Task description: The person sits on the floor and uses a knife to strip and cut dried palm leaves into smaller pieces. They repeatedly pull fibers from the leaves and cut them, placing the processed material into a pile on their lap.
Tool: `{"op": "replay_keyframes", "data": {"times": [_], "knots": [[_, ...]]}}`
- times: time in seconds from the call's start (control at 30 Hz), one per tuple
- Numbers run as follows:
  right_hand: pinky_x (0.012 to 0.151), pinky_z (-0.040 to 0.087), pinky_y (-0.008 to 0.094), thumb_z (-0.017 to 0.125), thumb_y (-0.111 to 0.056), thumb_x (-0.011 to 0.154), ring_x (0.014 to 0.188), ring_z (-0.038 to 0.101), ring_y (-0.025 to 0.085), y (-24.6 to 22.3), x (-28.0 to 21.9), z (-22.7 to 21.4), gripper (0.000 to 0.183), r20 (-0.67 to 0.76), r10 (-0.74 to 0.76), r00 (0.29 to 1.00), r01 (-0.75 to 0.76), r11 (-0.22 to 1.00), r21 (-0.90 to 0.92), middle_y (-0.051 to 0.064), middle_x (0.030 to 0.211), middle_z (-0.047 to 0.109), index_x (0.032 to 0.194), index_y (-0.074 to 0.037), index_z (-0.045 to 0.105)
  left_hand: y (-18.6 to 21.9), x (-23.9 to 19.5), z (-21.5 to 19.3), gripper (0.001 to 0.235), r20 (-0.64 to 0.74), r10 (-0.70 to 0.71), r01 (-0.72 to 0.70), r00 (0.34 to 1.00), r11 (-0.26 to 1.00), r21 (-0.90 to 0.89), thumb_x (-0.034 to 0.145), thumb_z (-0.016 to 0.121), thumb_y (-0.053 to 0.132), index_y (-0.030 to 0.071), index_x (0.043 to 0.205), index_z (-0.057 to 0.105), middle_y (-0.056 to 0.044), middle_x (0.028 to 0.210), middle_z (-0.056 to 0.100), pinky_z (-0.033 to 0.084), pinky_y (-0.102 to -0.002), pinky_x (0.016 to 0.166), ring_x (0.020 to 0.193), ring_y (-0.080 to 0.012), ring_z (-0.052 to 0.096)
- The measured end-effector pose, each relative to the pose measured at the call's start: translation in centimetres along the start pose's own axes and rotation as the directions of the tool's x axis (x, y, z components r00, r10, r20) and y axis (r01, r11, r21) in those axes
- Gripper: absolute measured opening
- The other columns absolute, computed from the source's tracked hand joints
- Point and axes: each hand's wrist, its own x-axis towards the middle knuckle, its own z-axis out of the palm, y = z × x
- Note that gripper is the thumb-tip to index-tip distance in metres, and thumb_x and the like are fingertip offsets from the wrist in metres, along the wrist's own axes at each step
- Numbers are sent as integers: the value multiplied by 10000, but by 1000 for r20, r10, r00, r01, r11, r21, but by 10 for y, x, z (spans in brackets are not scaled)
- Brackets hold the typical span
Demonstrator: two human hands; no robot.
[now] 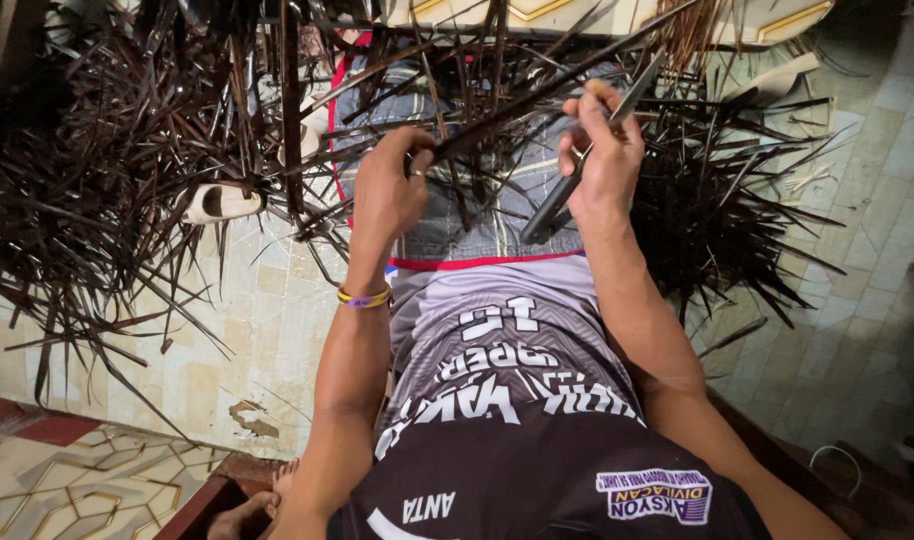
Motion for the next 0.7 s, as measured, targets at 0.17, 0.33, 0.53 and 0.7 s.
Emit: {"op": "replay_keyframes", "data": {"times": [0.17,0.33,0.53,0.7], "knots": [[414,454,256,795,-79,1181,602,659,140,4,-27,13,250,237,-147,960,178,977,-115,111,984,777,1420,-116,729,-5,7,0,229,-214,-25,-49,976,941,-335,1182,611,68,113,1361,746,-99,1277,802,562,-379,881,1059,-216,691],[384,425,261,801,-101,1147,514,610,140,-3,-45,31,149,395,-34,918,126,969,-210,114,847,714,1274,-44,748,20,19,-32,303,-537,132,-482,833,648,-590,1247,656,13,120,1519,736,-82,1419,773,511,-266,780,1005,-134,594],[448,559,202,838,-171,1161,548,650,92,-2,-49,28,335,526,114,843,77,942,-327,57,851,773,1455,-42,741,31,23,-19,251,-590,-263,-601,763,47,-798,1287,655,61,42,1536,632,-152,1413,734,700,-485,1018,1159,-279,725],[404,518,227,835,-164,1145,551,673,101,7,-41,12,207,448,155,880,-30,961,-274,113,939,820,1325,-68,802,33,15,27,795,-276,-590,-479,759,-220,-850,1244,533,125,134,1854,23,-293,1060,831,734,-577,1052,995,-488,864]]}}
